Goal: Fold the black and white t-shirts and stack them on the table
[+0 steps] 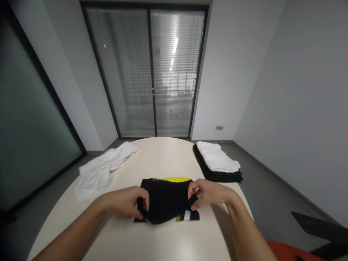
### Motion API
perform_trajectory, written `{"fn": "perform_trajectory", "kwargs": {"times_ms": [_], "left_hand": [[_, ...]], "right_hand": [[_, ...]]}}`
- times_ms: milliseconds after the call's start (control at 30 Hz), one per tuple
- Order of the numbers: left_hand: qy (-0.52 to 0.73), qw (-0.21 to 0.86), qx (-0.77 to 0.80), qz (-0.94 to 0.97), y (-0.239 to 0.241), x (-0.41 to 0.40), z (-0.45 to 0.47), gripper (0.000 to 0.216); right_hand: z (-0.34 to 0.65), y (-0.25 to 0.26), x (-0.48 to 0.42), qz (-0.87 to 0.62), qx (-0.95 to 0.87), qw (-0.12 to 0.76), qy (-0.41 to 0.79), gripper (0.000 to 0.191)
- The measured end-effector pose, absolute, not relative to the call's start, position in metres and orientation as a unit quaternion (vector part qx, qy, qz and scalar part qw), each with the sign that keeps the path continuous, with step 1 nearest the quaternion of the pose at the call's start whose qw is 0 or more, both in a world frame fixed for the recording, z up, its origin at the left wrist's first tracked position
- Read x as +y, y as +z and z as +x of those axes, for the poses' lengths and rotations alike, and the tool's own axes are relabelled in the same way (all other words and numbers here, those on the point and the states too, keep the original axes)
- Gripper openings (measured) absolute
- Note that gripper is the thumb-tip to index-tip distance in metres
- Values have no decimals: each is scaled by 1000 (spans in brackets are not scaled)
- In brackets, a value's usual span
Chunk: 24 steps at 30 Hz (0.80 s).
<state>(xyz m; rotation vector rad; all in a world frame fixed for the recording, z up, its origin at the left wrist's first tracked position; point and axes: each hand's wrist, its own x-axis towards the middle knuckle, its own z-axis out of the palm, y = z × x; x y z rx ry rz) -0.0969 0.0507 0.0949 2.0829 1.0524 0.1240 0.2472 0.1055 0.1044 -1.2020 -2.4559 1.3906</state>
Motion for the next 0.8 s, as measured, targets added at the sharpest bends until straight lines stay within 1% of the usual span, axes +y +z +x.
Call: {"fn": "perform_trajectory", "kwargs": {"times_ms": [100,200,300,367,433,500,600,667,733,800], "left_hand": [[18,407,429,806,92,50,-94,29],[20,399,424,812,94,49,-92,28],[76,357,411,836,98,50,-92,24],[125,319,397,852,99,52,-92,24],[151,293,389,860,97,54,-94,24],[145,290,393,861,93,54,-97,24],[100,322,407,849,89,53,-101,23],[89,356,410,835,91,52,-102,22],[118,376,418,819,94,53,-100,20],[163,359,449,802,97,56,-100,21]], "right_hand": [[245,102,104,-425,-788,-20,445,45],[243,102,103,-428,-783,-39,450,49],[241,102,103,-412,-789,-5,456,36],[242,102,104,-406,-789,38,459,26],[243,102,105,-402,-789,82,458,20],[244,103,104,-400,-794,100,448,22],[244,106,101,-406,-793,50,452,30],[241,107,100,-403,-781,25,477,31],[240,104,103,-399,-775,62,487,35],[241,99,110,-421,-778,145,443,38]]}}
